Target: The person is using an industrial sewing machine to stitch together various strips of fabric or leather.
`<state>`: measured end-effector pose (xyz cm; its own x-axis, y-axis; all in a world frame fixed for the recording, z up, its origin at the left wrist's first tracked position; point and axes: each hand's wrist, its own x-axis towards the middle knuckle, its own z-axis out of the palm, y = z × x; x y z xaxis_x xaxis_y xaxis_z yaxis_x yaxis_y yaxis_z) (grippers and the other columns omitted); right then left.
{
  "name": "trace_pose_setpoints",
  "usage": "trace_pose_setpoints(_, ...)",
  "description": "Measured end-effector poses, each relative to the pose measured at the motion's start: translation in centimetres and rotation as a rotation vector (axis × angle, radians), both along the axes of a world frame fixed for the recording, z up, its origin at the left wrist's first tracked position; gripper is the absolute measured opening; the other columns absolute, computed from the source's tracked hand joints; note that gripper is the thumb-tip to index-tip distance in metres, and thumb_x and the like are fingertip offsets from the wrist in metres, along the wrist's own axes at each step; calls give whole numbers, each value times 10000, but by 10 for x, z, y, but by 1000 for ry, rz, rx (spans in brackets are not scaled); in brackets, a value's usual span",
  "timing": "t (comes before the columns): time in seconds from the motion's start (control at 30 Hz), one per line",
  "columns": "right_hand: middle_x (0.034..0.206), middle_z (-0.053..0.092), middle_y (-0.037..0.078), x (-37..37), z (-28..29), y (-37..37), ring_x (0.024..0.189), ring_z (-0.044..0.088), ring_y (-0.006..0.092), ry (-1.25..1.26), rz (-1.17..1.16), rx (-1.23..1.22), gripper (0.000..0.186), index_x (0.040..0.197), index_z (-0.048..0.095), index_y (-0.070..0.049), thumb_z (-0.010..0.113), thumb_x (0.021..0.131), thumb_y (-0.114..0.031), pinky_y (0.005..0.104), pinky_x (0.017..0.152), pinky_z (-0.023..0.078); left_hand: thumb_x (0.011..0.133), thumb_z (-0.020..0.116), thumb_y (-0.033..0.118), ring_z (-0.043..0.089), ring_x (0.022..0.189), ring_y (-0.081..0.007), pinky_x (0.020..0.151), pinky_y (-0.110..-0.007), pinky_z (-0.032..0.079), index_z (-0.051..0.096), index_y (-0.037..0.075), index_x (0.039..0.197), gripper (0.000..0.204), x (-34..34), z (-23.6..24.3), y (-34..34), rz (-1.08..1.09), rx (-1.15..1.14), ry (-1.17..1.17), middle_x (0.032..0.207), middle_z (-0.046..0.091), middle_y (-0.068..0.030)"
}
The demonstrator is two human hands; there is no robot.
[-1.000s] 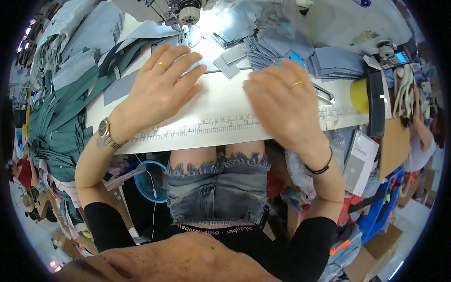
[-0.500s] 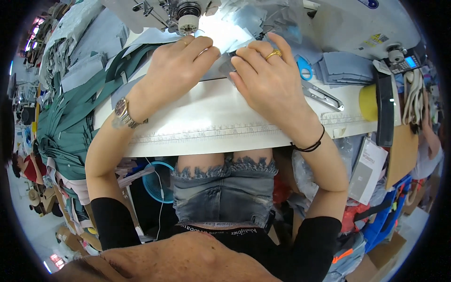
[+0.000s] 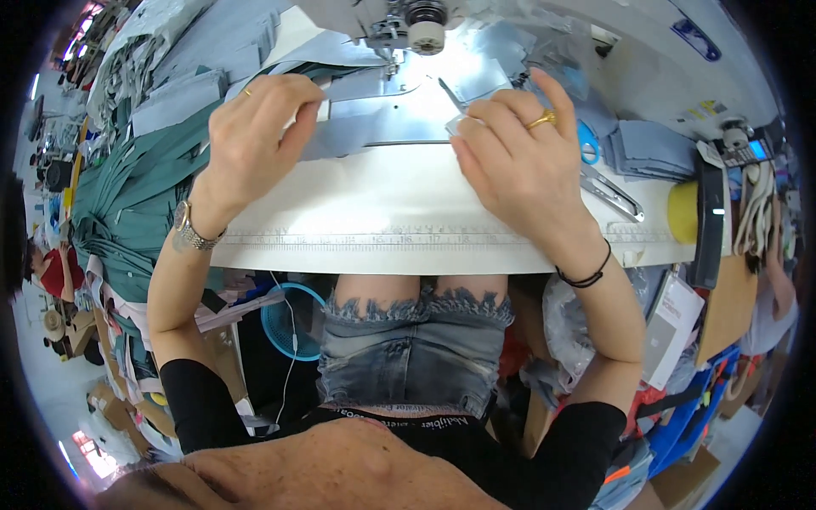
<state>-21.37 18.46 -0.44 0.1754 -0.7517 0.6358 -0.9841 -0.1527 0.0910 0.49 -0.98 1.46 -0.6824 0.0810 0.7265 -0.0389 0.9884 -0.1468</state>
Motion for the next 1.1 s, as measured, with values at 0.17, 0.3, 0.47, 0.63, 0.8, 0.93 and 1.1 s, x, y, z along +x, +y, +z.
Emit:
trace_pose_setpoints(0.17,1189,666,49,25,7,-26,1113,607,227,-20,212,214,371,1113,683,-65,779,784,-204,518,1131,365,695,708,11,649,719,-209,580,-285,519,611,60,873,209,-9,0,-4,-51,-12,72,835,653,-43)
trace_pose_setpoints(0.3,1204,655,50,21,-5,-48,1125,597,231,16,216,364,403,1143,675,-53,769,799,-241,515,1138,349,738,662,76,655,814,-223,619,-304,547,589,60,882,162,-23,-20,2,-10,-3,-105,899,635,-65)
trace_pose_setpoints(0.47,1108,658,42,20,-12,-56,1093,621,216,-34,122,198,340,1038,694,-59,775,784,-269,484,1050,395,725,704,-35,663,861,-250,650,-343,553,620,38,947,249,-19,-36,-7,3,226,-191,921,647,-79)
trace_pose_setpoints(0.63,1021,622,33,14,-9,-46,1026,593,226,-54,178,212,354,1076,701,-61,778,782,-244,482,1071,383,723,717,-27,668,877,-252,676,-352,564,690,49,1039,326,-16,-35,-9,6,175,-240,936,659,-79)
trace_pose_setpoints(0.8,931,556,48,11,-12,-48,940,552,242,-159,246,221,339,1099,702,-62,766,798,-206,481,1091,375,706,741,-7,680,925,-256,719,-337,580,725,52,1032,332,-16,-35,-14,-14,99,-189,963,684,-83)
trace_pose_setpoints(0.93,940,593,42,13,-15,-51,991,574,241,-142,224,227,342,1049,723,-60,794,765,-238,409,982,414,704,743,1,682,956,-254,743,-328,586,725,51,1022,322,-18,-25,-12,-38,136,-130,985,695,-86)
trace_pose_setpoints(1.1,952,590,49,13,-15,-50,1003,569,244,-136,202,241,338,1058,720,-58,788,785,-243,417,959,402,719,731,20,681,959,-258,749,-335,584,722,40,1000,282,-20,-28,-9,-51,61,-294,986,699,-86)
